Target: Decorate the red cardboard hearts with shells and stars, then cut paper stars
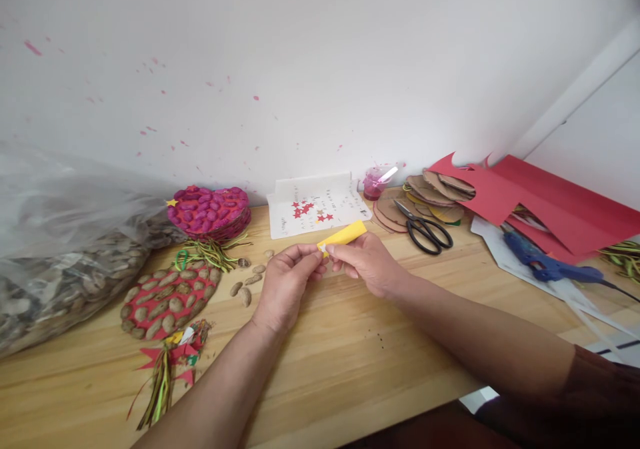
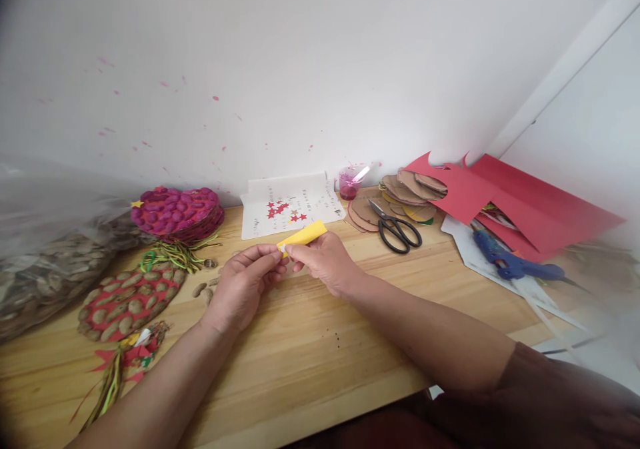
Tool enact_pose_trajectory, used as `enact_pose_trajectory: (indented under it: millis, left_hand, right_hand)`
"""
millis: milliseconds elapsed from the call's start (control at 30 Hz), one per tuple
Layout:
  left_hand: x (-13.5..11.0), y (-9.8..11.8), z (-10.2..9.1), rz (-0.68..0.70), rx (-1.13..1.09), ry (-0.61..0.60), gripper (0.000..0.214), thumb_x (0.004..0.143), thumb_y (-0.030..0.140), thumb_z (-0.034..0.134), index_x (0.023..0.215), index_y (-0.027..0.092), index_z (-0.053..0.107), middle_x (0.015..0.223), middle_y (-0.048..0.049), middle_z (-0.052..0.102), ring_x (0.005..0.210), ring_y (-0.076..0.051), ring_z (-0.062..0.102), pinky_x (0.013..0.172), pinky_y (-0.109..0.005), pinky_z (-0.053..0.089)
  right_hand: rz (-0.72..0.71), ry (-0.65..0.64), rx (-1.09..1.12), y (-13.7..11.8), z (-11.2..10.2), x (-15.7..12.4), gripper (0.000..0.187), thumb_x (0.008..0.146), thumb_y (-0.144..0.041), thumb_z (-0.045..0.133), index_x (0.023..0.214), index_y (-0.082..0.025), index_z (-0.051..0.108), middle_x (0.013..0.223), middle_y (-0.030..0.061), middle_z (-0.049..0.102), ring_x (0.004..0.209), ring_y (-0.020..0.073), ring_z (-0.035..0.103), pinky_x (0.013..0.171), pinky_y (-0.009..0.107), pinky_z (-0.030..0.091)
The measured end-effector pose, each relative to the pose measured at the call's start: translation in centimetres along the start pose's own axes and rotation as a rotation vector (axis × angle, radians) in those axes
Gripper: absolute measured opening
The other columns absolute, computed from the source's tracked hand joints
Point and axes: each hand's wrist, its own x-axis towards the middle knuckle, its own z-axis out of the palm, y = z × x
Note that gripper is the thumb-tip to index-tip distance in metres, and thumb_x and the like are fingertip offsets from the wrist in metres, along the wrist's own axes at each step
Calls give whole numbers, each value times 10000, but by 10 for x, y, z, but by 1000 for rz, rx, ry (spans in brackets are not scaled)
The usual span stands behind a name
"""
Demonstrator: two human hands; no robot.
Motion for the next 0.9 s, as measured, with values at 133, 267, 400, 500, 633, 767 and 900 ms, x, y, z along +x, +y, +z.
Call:
enact_pose_trajectory:
  millis: [133,267,400,500,633,767,900]
  left_hand:
    - [0,-1,0,2,-2,-15,260,638,327,834,777,142,716,662,-29,690,584,-103,572,595,-215,437]
    - [1,-3,-1,5,-4,-22,247,656,323,828,788,146,717,668,-25,692,593,-104,577,600,-215,439]
    - [1,-3,-2,-2,-14,-15,262,653,332,832,794,139,724,678,-29,692,595,-109,579,604,-225,447]
    - [2,-4,-2,3,-12,-23,264,665,338,830,800,135,726,689,-28,691,605,-106,579,607,-219,449]
    - [3,-4,-3,7,-7,-29,259,687,349,822,794,134,724,691,-26,688,608,-97,571,601,-206,446]
    - [2,-4,-2,0,-14,-23,263,693,357,824,785,134,720,694,-27,689,603,-90,563,591,-197,441]
    - [1,-3,-2,10,-11,-31,255,694,349,825,777,133,719,682,-25,682,601,-90,559,590,-196,443]
  right_hand:
    - [6,1,-1,-1,1,0,166,708,-307,729,694,-156,663,568,-7,593,489,92,469,408,213,229]
    - [1,10,6,-2,1,-1,168,696,-304,734,683,-152,663,561,-4,597,488,94,478,408,216,231]
    - [-6,9,16,-2,1,-1,165,694,-302,737,676,-154,667,561,-3,601,492,96,487,409,220,236]
    - [-4,7,22,-2,1,0,162,692,-297,738,669,-154,666,558,-5,599,485,92,478,407,218,235]
    - [8,8,28,-2,2,-1,160,688,-286,736,645,-153,657,563,0,599,481,89,472,401,215,231]
    - [5,5,30,-2,3,-1,152,697,-278,735,657,-151,662,578,-1,607,488,87,482,403,213,236]
    - [-4,2,29,-3,2,-1,145,700,-275,734,664,-153,664,568,-9,601,483,85,477,403,216,241]
